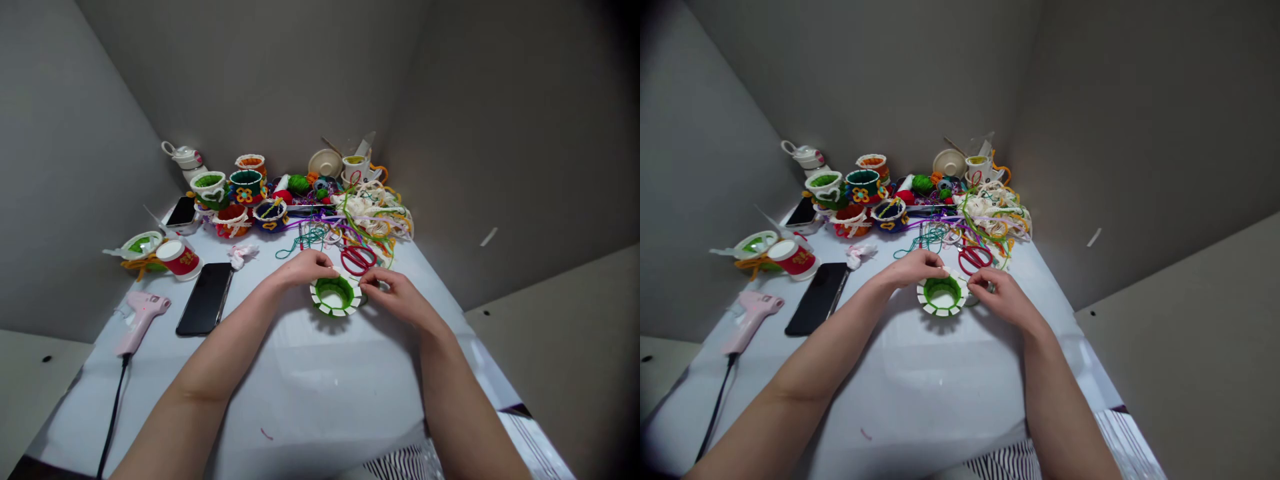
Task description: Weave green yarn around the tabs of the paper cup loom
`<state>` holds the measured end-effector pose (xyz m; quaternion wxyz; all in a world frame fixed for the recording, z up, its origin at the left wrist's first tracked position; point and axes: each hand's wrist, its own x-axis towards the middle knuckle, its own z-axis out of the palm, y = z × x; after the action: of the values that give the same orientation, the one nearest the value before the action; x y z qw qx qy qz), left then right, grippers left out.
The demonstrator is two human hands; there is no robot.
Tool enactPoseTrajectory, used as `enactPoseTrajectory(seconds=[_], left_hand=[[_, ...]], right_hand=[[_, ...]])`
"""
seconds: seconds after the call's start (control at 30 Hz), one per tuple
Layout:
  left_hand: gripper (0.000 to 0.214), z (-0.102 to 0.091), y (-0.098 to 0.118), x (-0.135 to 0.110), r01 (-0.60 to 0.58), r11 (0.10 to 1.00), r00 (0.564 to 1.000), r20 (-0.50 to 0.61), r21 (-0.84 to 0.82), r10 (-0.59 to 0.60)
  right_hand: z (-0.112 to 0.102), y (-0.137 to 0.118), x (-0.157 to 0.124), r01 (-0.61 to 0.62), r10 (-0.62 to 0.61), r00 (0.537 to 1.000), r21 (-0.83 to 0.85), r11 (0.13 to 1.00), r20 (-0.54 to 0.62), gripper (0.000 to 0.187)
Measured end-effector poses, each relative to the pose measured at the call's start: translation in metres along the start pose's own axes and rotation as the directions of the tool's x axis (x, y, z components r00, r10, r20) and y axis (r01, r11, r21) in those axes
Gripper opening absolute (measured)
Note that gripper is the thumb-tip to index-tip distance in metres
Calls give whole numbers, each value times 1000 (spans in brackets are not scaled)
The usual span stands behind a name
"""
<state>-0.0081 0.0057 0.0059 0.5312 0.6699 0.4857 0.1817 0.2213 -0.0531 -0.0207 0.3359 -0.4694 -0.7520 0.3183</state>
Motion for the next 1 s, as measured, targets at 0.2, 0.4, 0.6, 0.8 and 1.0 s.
enactPoseTrajectory(seconds=[0.2,0.4,0.6,0.8,1.0], left_hand=[[25,-4,-1,1,18,1000,999,31,17,-18],[25,-4,0,-1,10,1000,1000,27,14,-10],[23,-5,1,-1,13,999,999,39,29,-14],[23,-12,-1,-3,-62,994,988,146,87,49],[31,-3,12,-6,-141,989,980,146,46,133]], right_hand=[[1,1,0,21,-21,1000,27,999,-20,18],[-2,-2,-1,88,-88,995,3,996,-35,17],[2,-2,1,57,-56,998,-43,997,10,17],[14,0,4,82,-80,996,-48,995,44,16],[19,1,5,75,-76,997,-52,996,-13,15]])
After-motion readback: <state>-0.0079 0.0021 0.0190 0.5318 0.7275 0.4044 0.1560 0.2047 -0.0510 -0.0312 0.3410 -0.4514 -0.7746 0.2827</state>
